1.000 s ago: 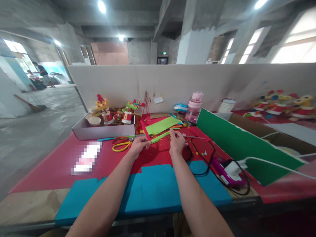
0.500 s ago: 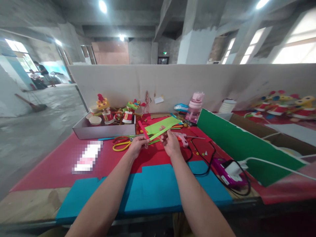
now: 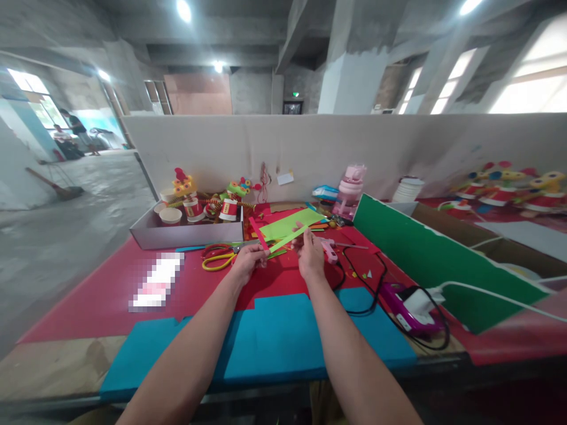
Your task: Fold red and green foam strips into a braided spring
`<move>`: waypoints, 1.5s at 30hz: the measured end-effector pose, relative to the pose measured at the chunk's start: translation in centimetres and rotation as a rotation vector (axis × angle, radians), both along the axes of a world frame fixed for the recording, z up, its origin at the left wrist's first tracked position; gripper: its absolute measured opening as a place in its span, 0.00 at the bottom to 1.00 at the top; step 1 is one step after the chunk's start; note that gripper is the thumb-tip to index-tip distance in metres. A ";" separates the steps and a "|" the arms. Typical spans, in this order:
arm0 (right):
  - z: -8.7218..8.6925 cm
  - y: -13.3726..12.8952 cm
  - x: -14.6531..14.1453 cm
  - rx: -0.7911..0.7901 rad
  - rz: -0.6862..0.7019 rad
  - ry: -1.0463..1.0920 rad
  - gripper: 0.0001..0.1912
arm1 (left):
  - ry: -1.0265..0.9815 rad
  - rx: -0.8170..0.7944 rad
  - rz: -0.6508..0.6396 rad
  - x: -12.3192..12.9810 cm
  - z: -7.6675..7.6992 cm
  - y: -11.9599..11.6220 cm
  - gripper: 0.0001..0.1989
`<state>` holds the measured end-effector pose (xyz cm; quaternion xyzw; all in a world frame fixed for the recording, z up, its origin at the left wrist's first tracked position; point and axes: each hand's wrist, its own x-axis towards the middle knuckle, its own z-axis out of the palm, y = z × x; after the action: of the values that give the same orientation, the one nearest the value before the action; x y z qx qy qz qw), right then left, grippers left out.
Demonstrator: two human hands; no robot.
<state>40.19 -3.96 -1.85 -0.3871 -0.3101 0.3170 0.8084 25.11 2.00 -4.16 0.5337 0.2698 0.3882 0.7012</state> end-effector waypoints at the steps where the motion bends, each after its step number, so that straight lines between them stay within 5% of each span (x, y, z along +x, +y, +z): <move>1: 0.0 0.0 0.0 -0.003 -0.004 -0.008 0.23 | -0.001 0.003 0.000 0.0 0.0 0.0 0.12; 15: -0.4 0.2 0.4 0.048 -0.008 0.117 0.19 | 0.024 0.010 -0.003 0.1 0.0 -0.2 0.12; 23: -0.8 0.7 0.9 0.029 -0.123 0.152 0.19 | 0.051 0.116 -0.014 0.3 0.0 -0.4 0.12; 29: -1.5 1.1 1.2 -0.046 -0.304 0.133 0.19 | 0.087 0.261 0.117 0.8 -0.2 -0.4 0.12; 36: -2.1 1.2 1.7 -0.103 -0.366 0.084 0.18 | 0.112 0.259 0.115 0.7 0.1 -0.6 0.12; 40: -1.9 1.2 1.6 -0.085 -0.307 0.160 0.19 | 0.077 0.228 0.114 0.4 0.5 -0.7 0.12; 45: -1.5 0.9 0.8 -0.082 0.055 0.144 0.22 | 0.001 0.155 0.084 0.0 0.3 -0.2 0.11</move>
<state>41.01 -3.05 -3.34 -0.3875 -0.2482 0.3785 0.8031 25.15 1.81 -3.88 0.5750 0.2615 0.4364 0.6407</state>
